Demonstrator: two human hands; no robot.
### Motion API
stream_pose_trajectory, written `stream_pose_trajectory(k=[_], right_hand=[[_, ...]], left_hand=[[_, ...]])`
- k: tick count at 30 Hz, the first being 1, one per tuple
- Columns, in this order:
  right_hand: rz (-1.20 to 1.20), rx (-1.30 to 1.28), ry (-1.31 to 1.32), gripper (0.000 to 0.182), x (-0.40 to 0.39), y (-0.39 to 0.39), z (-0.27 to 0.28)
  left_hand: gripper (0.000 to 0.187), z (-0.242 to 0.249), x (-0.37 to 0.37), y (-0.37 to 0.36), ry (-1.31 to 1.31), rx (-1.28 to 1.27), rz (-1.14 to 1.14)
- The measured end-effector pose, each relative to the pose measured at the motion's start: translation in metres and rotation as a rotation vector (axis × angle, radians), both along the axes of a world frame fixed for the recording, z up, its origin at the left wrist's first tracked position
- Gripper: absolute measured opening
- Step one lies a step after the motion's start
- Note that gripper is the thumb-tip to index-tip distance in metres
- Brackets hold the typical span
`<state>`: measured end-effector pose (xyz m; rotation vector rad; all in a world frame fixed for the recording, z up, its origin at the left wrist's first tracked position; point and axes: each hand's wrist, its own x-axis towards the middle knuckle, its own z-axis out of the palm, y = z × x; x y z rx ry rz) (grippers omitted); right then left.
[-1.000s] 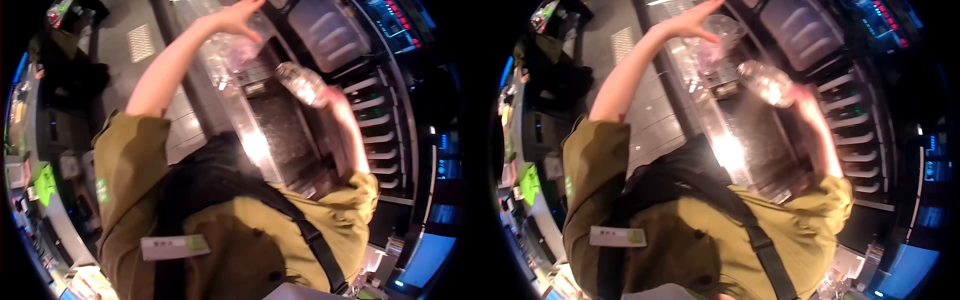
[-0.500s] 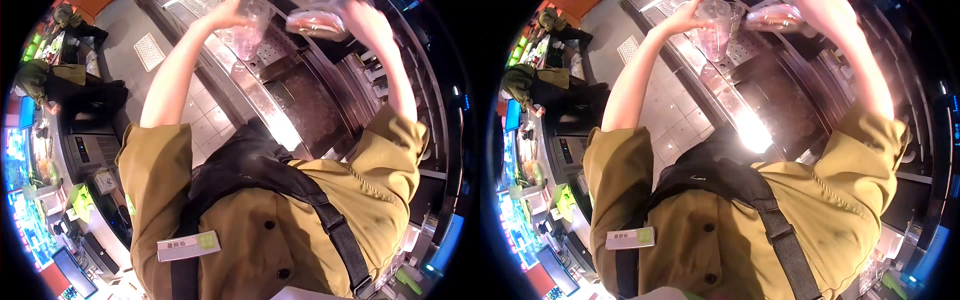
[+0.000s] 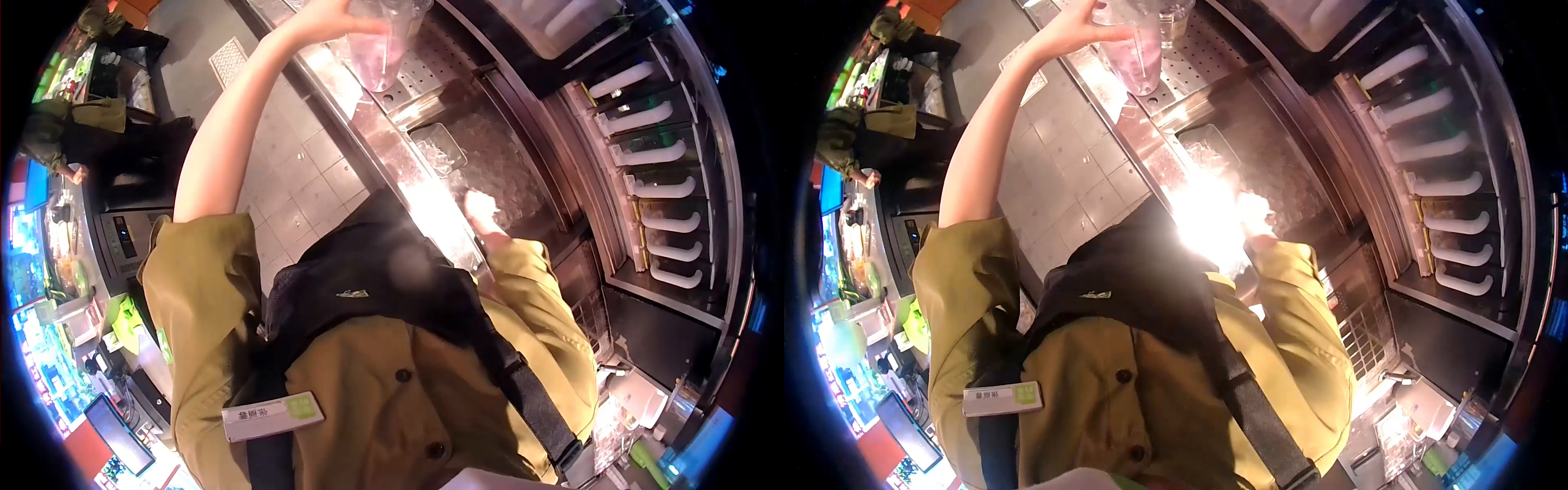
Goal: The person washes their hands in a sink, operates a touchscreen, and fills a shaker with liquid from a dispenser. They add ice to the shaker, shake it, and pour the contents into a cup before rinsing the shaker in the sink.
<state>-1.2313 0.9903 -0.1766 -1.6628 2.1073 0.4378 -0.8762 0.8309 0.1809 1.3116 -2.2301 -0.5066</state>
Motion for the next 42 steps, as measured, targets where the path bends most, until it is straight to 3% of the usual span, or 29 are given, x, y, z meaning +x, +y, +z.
stream_pose_trajectory(k=[5, 8, 9, 11, 12, 13, 14, 15, 16, 17, 19, 20, 21, 22, 24, 25, 26, 28, 29, 31, 33, 36, 37, 38, 39, 42], right_hand=[[-0.058, -0.082, -0.064, 0.038, 0.008, -0.007, 0.007], [-0.097, -0.102, -0.064, 0.045, -0.03, 0.009, 0.017], [-0.138, -0.207, -0.111, 0.037, -0.048, 0.018, 0.015], [-0.139, -0.129, -0.574, 0.025, -0.061, 0.024, 0.092], [-0.207, -0.198, -0.594, 0.026, -0.07, 0.025, 0.095], [-0.169, -0.336, -0.816, 0.027, -0.082, 0.03, 0.097], [0.01, -0.375, -0.813, 0.029, -0.112, 0.018, 0.082], [-0.121, -0.369, -0.715, 0.03, -0.103, 0.015, 0.123], [-0.004, -0.424, -0.508, 0.031, -0.099, 0.011, 0.152], [-0.041, -0.534, -0.473, 0.032, -0.085, 0.006, 0.184], [-0.073, -0.502, -0.65, 0.034, -0.071, -0.021, 0.234], [-0.062, -0.606, -0.649, 0.034, -0.061, -0.028, 0.259], [0.045, -0.534, -0.658, 0.034, -0.051, -0.043, 0.295], [0.093, -0.504, -0.397, 0.032, -0.039, -0.06, 0.323], [0.255, -0.692, -0.378, 0.032, -0.036, -0.096, 0.337], [0.17, -0.941, -0.556, 0.028, -0.014, -0.111, 0.333], [0.305, -1.032, -0.575, 0.021, -0.008, -0.117, 0.344], [0.585, -1.208, -0.608, 0.02, 0.04, -0.108, 0.414], [0.536, -1.038, -0.513, 0.012, 0.039, -0.171, 0.378], [1.028, -1.193, -0.09, 0.011, 0.065, -0.167, 0.42], [0.708, -1.157, 0.013, 0.018, 0.092, -0.143, 0.448], [0.578, -0.966, 0.119, 0.02, 0.1, -0.124, 0.472], [0.287, -0.615, 0.106, 0.024, 0.105, -0.136, 0.467], [0.361, -0.752, -0.007, 0.021, 0.085, -0.131, 0.454], [0.359, -0.678, -0.172, 0.023, 0.077, -0.119, 0.457], [0.393, -0.586, -0.003, 0.025, 0.065, -0.108, 0.381]], left_hand=[[0.104, -0.01, -0.002, 0.007, -0.041, -0.132, 0.084], [0.106, -0.01, -0.003, 0.013, 0.13, -0.155, 0.079], [0.107, -0.013, -0.007, 0.016, 0.184, -0.125, 0.117], [0.101, -0.033, -0.011, 0.01, 0.261, -0.236, 0.159], [0.098, -0.042, -0.014, 0.004, 0.302, -0.309, 0.181], [0.108, -0.057, -0.022, -0.012, 0.328, -0.295, 0.089], [0.111, -0.065, -0.027, -0.014, 0.424, -0.257, 0.145], [0.114, -0.071, -0.031, -0.015, 0.518, -0.216, 0.206], [0.124, -0.074, -0.032, -0.017, 0.525, -0.202, 0.238], [0.122, -0.07, -0.035, -0.011, 0.498, -0.183, 0.254], [0.121, -0.07, -0.033, -0.011, 0.499, -0.169, 0.243], [0.12, -0.069, -0.032, -0.01, 0.504, -0.16, 0.223], [0.12, -0.067, -0.032, -0.008, 0.513, -0.151, 0.206], [0.119, -0.065, -0.032, -0.008, 0.526, -0.143, 0.187], [0.118, -0.064, -0.032, -0.009, 0.506, -0.15, 0.188], [0.117, -0.064, -0.032, -0.01, 0.496, -0.153, 0.189], [0.119, -0.064, -0.032, -0.01, 0.5, -0.123, 0.185], [0.124, -0.065, -0.031, -0.008, 0.538, -0.094, 0.175], [0.126, -0.066, -0.03, -0.007, 0.557, -0.084, 0.174], [0.134, -0.078, -0.028, -0.007, 0.494, -0.226, 0.113], [0.121, -0.071, -0.038, 0.004, 0.683, -0.132, 0.101], [0.116, -0.09, -0.035, -0.008, 0.583, -0.303, 0.182], [0.115, -0.092, -0.036, -0.008, 0.632, -0.29, 0.187], [0.114, -0.095, -0.037, -0.006, 0.682, -0.275, 0.194], [0.112, -0.095, -0.038, -0.003, 0.733, -0.258, 0.204], [0.102, -0.089, -0.028, 0.007, 0.746, -0.356, 0.292]])
